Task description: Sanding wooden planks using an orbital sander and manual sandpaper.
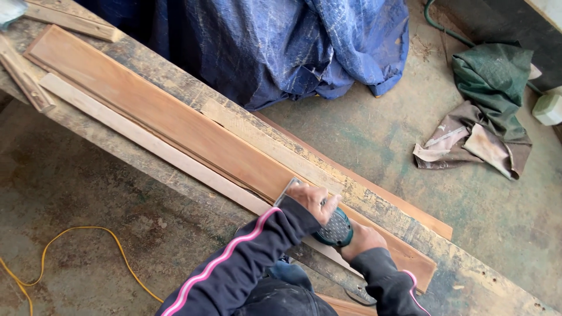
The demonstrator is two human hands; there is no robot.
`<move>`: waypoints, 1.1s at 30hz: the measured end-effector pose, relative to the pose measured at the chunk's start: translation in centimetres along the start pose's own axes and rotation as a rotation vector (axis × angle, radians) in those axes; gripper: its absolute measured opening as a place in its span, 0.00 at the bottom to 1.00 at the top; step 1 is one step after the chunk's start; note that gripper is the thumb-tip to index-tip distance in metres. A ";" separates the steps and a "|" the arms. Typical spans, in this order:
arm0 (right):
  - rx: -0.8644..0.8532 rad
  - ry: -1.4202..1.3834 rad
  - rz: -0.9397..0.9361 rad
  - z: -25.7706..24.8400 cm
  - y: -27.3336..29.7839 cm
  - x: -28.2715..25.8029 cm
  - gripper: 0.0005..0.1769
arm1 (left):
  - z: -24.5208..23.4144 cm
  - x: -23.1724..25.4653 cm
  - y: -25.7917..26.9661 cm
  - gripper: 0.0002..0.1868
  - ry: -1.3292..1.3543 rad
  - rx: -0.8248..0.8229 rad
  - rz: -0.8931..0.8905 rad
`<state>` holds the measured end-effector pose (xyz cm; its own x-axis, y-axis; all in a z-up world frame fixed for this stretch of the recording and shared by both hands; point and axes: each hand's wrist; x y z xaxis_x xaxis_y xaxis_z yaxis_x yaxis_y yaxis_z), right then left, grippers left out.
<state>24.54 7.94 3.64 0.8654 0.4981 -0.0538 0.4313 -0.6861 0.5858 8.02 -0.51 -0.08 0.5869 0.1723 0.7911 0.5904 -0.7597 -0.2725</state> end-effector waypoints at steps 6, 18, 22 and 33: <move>0.044 -0.017 -0.036 -0.4 -0.7 -2.3 0.31 | -1.7 -1.6 -1.2 0.20 -0.049 -0.020 -0.020; -0.023 0.008 0.080 3.0 0.4 10.6 0.28 | 5.6 5.3 2.7 0.24 0.046 -0.250 -0.075; -0.013 -0.004 0.098 3.3 0.1 11.7 0.27 | 6.0 6.1 2.4 0.22 0.058 -0.171 -0.046; 0.068 -0.049 -0.035 -0.2 -0.9 -1.6 0.30 | -1.1 -0.9 -1.5 0.17 0.057 -0.034 -0.049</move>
<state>22.77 7.84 3.37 0.8603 0.4969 -0.1141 0.4765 -0.7039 0.5267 5.99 -0.21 0.22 0.5249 0.1741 0.8332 0.5978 -0.7722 -0.2152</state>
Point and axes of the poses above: each hand's wrist, its own y-axis away from the middle knuckle, its own z-axis out of the palm, x = y × z, and after that the axes turned 6 degrees about x, right-handed
